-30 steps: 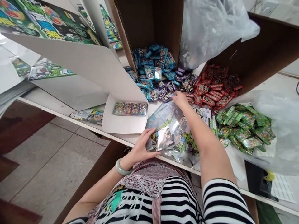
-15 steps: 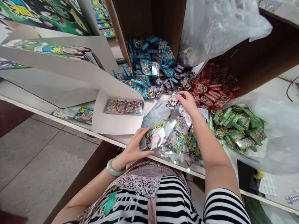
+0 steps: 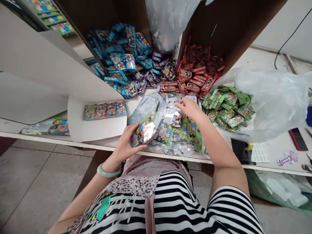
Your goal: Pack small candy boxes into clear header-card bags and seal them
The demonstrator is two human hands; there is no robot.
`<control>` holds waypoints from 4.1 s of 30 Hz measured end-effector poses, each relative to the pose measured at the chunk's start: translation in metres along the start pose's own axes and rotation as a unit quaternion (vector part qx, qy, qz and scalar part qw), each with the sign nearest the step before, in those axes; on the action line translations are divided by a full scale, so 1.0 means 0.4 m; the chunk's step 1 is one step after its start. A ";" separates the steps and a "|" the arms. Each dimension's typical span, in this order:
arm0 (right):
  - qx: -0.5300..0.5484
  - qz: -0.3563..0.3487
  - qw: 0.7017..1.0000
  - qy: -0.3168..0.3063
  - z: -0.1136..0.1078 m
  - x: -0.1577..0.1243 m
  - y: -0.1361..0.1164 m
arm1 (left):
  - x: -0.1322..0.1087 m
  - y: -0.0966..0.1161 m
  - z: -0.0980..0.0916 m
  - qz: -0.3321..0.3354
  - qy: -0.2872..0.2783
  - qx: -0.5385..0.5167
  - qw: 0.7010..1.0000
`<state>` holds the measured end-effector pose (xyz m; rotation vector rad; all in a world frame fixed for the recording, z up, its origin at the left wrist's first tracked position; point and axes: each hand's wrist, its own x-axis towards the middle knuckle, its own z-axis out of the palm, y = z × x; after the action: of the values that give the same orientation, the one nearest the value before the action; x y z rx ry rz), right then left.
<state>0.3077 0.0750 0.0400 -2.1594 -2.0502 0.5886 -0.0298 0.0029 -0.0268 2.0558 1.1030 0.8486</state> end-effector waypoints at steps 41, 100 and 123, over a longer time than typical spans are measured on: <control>0.086 -0.325 0.941 -0.029 -0.008 -0.221 -0.070 | 0.058 0.033 0.020 0.074 -0.108 -0.019 0.991; 0.082 -0.206 0.947 -0.234 -0.091 0.072 -0.040 | 0.032 -0.046 -0.010 -0.104 -0.003 -0.264 0.959; -0.010 -0.368 0.928 -0.056 -0.108 -0.264 -0.034 | 0.066 0.025 0.012 0.151 -0.081 0.054 0.984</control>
<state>0.3084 -0.0191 0.1055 -1.2015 -2.6756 0.5801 -0.0099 0.0202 -0.0155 2.3766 0.7761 0.7607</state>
